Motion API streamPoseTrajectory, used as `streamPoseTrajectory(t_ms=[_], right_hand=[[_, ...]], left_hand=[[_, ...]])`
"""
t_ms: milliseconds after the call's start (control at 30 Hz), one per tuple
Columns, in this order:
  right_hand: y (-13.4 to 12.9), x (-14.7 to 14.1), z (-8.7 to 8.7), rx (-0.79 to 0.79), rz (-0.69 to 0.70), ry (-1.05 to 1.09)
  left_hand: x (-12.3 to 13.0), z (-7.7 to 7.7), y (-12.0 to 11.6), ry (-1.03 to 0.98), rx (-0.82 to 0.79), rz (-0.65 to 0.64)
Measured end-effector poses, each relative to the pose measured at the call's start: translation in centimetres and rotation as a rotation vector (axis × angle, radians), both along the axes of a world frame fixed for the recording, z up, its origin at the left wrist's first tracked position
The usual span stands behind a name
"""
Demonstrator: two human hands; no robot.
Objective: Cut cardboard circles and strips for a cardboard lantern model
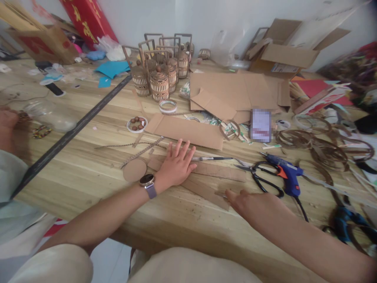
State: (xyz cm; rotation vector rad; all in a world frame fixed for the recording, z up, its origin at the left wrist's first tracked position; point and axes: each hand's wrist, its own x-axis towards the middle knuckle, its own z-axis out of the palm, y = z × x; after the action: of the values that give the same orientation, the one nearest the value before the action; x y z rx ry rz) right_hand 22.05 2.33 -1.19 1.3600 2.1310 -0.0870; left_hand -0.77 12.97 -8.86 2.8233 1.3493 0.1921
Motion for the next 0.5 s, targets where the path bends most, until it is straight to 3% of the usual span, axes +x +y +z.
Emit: streamPoseTrajectory(t_ms=[500], right_hand=[[-2.7,4.6,-3.2,0.237,0.132,0.056]], left_hand=[[0.0,0.1,-0.1,0.018,-0.007,0.009]])
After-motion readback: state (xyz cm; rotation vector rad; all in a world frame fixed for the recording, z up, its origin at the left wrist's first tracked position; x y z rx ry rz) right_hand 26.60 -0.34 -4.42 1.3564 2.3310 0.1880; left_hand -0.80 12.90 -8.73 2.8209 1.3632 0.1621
